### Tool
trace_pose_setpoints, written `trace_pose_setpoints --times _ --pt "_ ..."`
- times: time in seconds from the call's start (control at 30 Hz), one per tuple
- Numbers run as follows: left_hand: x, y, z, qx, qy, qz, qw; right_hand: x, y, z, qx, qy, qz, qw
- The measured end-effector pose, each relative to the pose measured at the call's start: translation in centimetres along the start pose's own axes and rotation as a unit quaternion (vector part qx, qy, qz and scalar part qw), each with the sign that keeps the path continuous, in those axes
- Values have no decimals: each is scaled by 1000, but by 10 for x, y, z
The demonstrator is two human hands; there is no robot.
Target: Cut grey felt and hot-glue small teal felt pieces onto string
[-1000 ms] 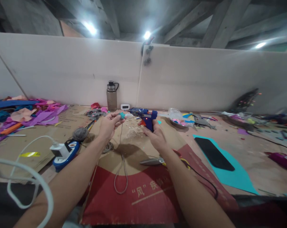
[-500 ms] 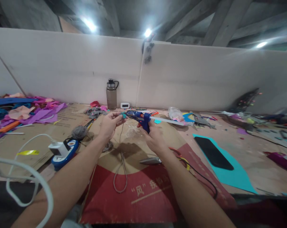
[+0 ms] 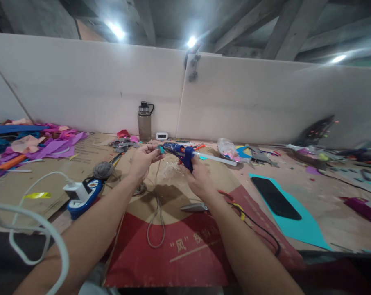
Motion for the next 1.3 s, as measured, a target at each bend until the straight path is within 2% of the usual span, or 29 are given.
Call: trace_pose_setpoints --times 0.5,0.67,0.77,0.87,1.0,1.07,1.13,1.17,1.23,1.3 --pt "2 0 -2 -5 4 0 1000 0 1 0 1 -2 4 1000" --pt "3 2 -2 -5 26 -10 1000 -10 -19 4 87 -54 81 991" --pt "-1 3 0 2 14 7 1000 -13 -43 5 166 -68 117 977" --pt "-7 -3 2 50 -13 75 996 -9 -73 3 251 -57 117 959" --pt "-12 -12 3 109 -35 150 982 5 -107 -5 309 14 26 951" --pt "-9 -13 2 113 -23 149 982 8 -118 -9 301 65 -81 948" --pt "-4 -14 0 115 -2 144 983 4 -120 -11 264 104 -209 936" --pt "-1 -14 -1 116 9 147 982 -2 -116 -10 241 101 -271 927" --pt "4 -15 -5 123 26 164 979 -19 -100 -4 194 43 -355 913" --pt "9 -17 -9 138 38 182 973 -28 -74 2 153 -40 -335 929"
Point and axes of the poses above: each hand's wrist, its own z-axis towards the middle knuckle, its own x-axis out of the palm, y = z × x, the point moved 10 cm from there along z, towards the middle knuckle, and after that the axes turned 11 degrees about -y, right-handed, at the moved point
